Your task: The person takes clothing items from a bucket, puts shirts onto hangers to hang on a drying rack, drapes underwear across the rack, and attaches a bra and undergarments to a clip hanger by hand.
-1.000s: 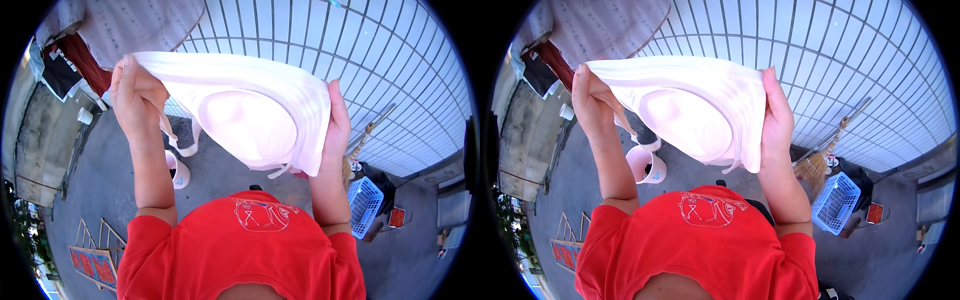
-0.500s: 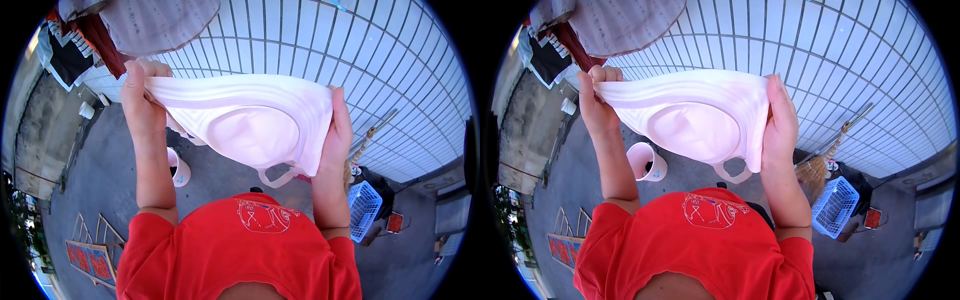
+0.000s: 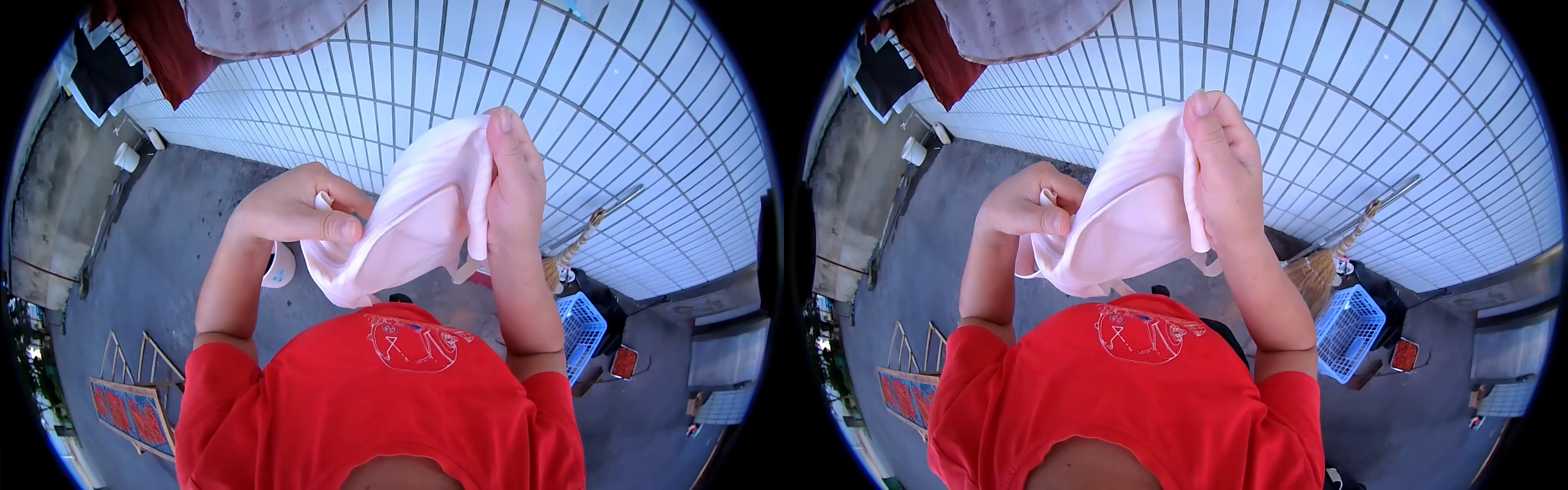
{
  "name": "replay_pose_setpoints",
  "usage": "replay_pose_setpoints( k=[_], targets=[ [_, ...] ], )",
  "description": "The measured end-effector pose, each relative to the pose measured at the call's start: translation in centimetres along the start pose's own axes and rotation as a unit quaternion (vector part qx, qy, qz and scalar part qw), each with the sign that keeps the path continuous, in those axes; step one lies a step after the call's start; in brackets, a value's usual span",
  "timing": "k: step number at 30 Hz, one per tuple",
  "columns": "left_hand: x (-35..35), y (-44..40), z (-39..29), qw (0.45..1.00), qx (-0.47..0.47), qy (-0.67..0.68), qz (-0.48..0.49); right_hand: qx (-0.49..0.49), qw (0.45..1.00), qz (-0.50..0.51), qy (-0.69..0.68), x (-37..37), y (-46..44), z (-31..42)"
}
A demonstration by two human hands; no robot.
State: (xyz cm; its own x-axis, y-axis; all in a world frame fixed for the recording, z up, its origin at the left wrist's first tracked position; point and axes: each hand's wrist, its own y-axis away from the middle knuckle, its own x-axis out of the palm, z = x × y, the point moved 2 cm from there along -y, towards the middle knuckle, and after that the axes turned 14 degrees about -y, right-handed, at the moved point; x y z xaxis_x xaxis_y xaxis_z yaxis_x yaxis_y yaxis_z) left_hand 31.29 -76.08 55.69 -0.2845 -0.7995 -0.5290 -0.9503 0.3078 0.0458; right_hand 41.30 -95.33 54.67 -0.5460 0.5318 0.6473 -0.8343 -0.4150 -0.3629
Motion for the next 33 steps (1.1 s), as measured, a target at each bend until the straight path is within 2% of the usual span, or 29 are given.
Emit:
replay_pose_setpoints(
  k=[4, 5, 7, 10, 11, 13, 15, 18, 20, 24, 26, 33],
  targets=[
    [-0.3, 0.1, 1.7, 0.999, 0.026, 0.037, -0.019, 0.019, 1.0, -0.008, 0.021, 2.0, -1.0, -1.6],
    [-0.6, 0.1, 1.4, 0.996, 0.057, 0.057, -0.048, 0.02, 0.999, -0.009, 0.026, 1.8, -1.5, -2.1],
    [-1.1, -0.1, 1.8, 0.989, 0.091, 0.085, -0.079, -0.01, 0.991, 0.018, 0.135, 1.0, -2.6, -3.0],
    [-2.5, -0.2, 2.8, 0.961, 0.164, 0.083, -0.207, -0.022, 0.993, -0.012, 0.113, 2.0, -3.5, -3.2],
    [-3.0, 0.2, 2.9, 0.96, 0.162, 0.088, -0.211, -0.016, 0.993, -0.01, 0.117, 2.3, -3.8, -3.5],
    [-4.1, 1.2, 3.2, 0.971, 0.011, 0.132, -0.198, -0.024, 0.995, -0.014, 0.091, 2.6, -4.3, -4.1],
    [-5.0, 2.0, 3.7, 0.976, 0.027, 0.105, -0.189, -0.015, 0.996, -0.003, 0.083, 3.1, -4.5, -4.8],
    [-5.7, 3.1, 3.8, 0.971, -0.012, 0.113, -0.209, -0.013, 0.999, -0.026, 0.044, 4.3, -5.1, -6.0],
    [-6.1, 3.6, 3.8, 0.968, 0.049, 0.107, -0.22, 0.002, 0.999, -0.017, 0.038, 4.8, -5.3, -6.9],
    [-7.0, 4.8, 4.3, 0.958, 0.071, 0.127, -0.248, 0.026, 0.998, 0.021, 0.047, 5.8, -5.4, -8.2],
    [-7.3, 5.4, 4.4, 0.958, 0.095, 0.16, -0.217, 0.034, 0.998, 0.028, 0.042, 6.4, -5.4, -8.9],
    [-7.4, 6.5, 5.0, 0.948, 0.03, 0.154, -0.277, 0.029, 0.997, 0.061, 0.049, 8.1, -5.0, -9.8]
  ],
)
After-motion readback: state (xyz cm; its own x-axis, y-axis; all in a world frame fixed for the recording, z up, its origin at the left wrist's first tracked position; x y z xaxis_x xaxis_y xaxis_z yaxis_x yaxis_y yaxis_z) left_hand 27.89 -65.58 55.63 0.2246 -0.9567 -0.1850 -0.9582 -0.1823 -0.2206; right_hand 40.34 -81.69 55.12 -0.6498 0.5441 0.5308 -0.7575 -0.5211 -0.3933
